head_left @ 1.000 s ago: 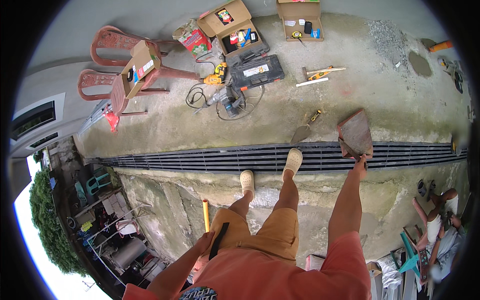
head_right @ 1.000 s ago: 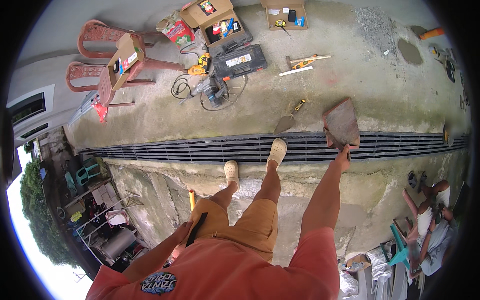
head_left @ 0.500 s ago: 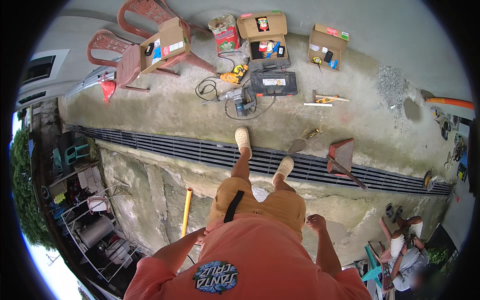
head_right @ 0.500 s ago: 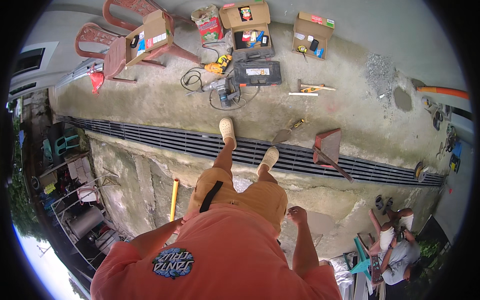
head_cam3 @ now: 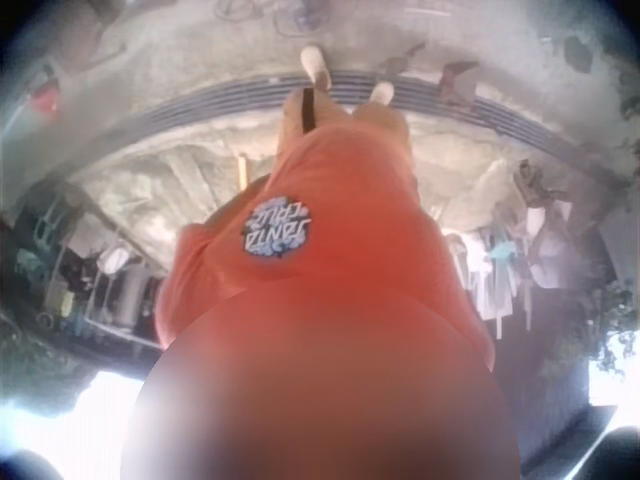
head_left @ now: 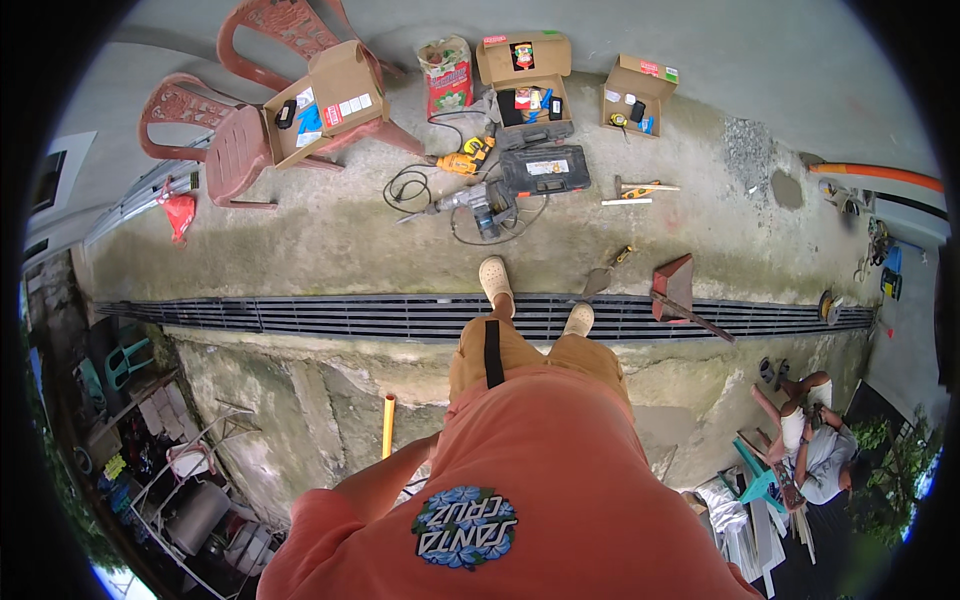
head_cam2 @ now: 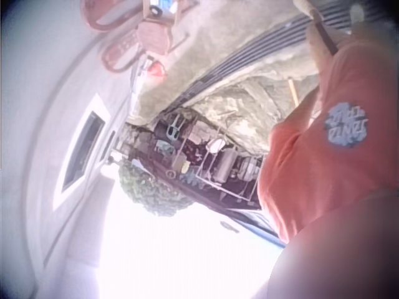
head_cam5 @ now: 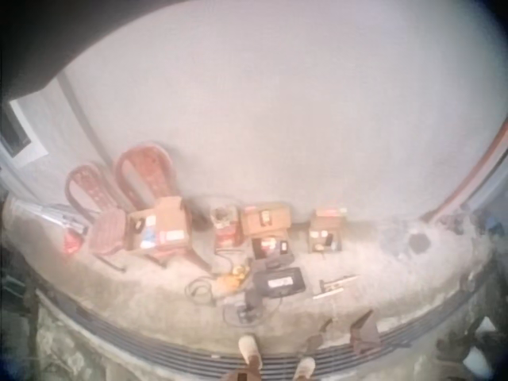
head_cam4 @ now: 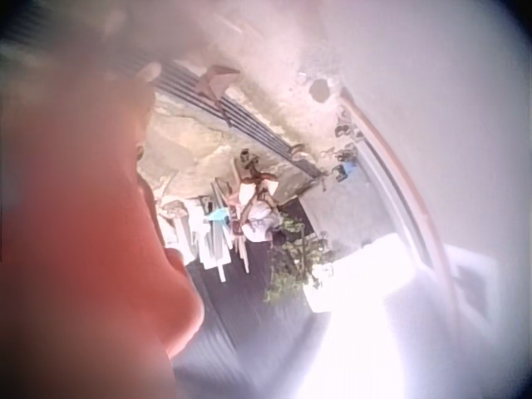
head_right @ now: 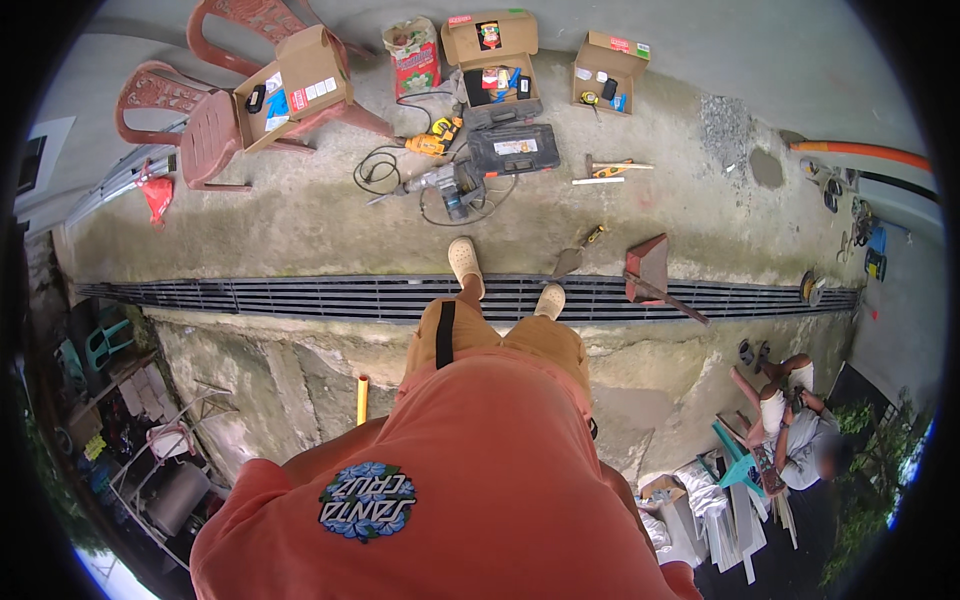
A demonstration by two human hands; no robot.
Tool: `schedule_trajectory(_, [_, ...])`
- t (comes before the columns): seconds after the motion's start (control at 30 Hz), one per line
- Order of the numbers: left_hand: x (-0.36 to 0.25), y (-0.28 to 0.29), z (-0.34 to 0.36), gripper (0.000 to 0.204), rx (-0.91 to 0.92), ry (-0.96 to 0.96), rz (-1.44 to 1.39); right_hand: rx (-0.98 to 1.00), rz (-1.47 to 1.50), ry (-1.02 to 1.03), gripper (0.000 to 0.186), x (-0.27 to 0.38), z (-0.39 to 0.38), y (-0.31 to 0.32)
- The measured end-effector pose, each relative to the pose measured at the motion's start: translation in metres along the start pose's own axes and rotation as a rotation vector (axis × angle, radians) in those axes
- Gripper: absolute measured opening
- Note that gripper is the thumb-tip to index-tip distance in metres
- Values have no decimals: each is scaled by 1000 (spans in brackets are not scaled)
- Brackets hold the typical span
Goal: The person walks from inside a house to an outdoor patio area carrying a box of tools. They place the box on the ground, open it, and begin sorting the tools inside, picking up and examining items like pliers and a level before placing them back.
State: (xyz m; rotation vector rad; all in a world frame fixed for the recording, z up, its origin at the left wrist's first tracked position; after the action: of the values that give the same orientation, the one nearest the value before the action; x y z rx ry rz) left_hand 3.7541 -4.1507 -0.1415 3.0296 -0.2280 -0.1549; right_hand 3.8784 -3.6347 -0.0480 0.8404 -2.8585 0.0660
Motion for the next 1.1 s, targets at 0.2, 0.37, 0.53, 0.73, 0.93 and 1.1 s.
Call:
schedule_trajectory(0.2, [-37,4,12,53,36,-71,94,102,77,-7,32,18,-13,-27])
schedule_trajectory(0.37, [-110,-39,25,48,116,-179,296,279,356,59,49,13,-30,-18])
schedule_trajectory(0.53, [-174,-93,19,44,145,-256,478,284,326,-79,65,-42,-28,-1])
schedule_trajectory(0.73, [-199,-173,-13,39,147,-362,664,144,412,19,54,-116,-19,-17])
schedule_trajectory(0.93, [-186,-321,-53,34,165,-486,906,-280,462,29,26,-254,-5,25])
schedule_trajectory(1.1, [-134,-488,-44,31,284,-458,957,-638,636,73,26,-421,3,72])
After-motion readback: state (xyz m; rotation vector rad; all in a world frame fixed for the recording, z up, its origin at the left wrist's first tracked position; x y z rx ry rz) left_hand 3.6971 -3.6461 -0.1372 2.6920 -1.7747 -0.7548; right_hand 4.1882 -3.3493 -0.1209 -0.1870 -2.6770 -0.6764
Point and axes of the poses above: each hand's wrist, its own z-axis towards the middle knuckle, its own y-axis out of the back of the hand, x = y × z, the point moved 9 cm from there along z, towards the middle knuckle, and after that the axes turned 2 degrees about x, right-handed, at the moved point
